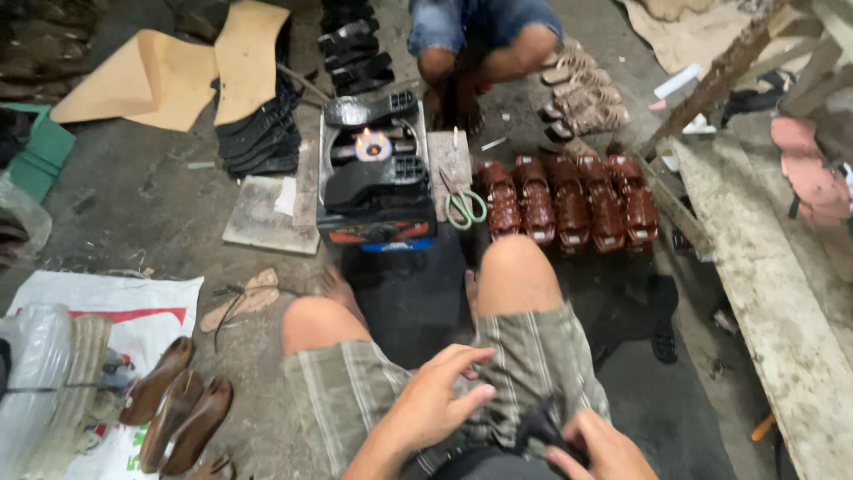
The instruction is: The person sits on the floor and assembles brown sandals by attaching black rubber soles to the upper straps. They press the sole onto the sandal, smooth the edges, and use a heated tool to seal the bond. The person handles multiple sandals one at a time, placing finished units aside.
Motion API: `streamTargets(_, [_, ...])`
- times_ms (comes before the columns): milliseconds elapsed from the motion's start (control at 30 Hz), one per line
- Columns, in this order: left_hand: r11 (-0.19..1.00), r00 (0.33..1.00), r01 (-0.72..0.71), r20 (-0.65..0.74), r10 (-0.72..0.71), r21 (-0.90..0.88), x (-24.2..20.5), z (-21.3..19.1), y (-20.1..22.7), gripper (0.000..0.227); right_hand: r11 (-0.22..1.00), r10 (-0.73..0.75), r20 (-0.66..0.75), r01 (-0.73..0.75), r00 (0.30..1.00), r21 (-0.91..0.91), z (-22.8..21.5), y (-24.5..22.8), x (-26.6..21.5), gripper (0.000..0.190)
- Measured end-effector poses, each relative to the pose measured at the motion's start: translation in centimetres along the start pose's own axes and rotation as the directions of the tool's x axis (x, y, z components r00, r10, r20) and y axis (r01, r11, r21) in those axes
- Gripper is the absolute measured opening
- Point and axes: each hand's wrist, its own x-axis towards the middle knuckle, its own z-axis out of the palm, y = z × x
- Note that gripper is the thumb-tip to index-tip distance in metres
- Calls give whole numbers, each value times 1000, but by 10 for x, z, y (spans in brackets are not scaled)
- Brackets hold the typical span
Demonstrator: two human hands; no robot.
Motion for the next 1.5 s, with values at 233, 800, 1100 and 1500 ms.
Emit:
streamTargets(233, [976, 974, -23, -217, 71, 216, 76, -101, -30, 53, 999, 47, 13, -47, 999, 2, -115, -66, 88, 23])
streamTargets(800, [904, 797, 269, -604, -15, 333, 238, -282, -209, 57, 840, -455, 69, 454, 888, -297, 15, -201, 489, 60])
streamTargets(1100, [891, 892, 227, -450, -29, 393, 226, -265, -181, 62, 758, -468, 209, 512, 859, -405, 20, -218, 486, 51])
streamTargets(1500, [777, 674, 327, -710, 207, 537, 202, -266, -124, 20, 874, -486, 289, 461, 824, 155, -40, -209, 464, 43])
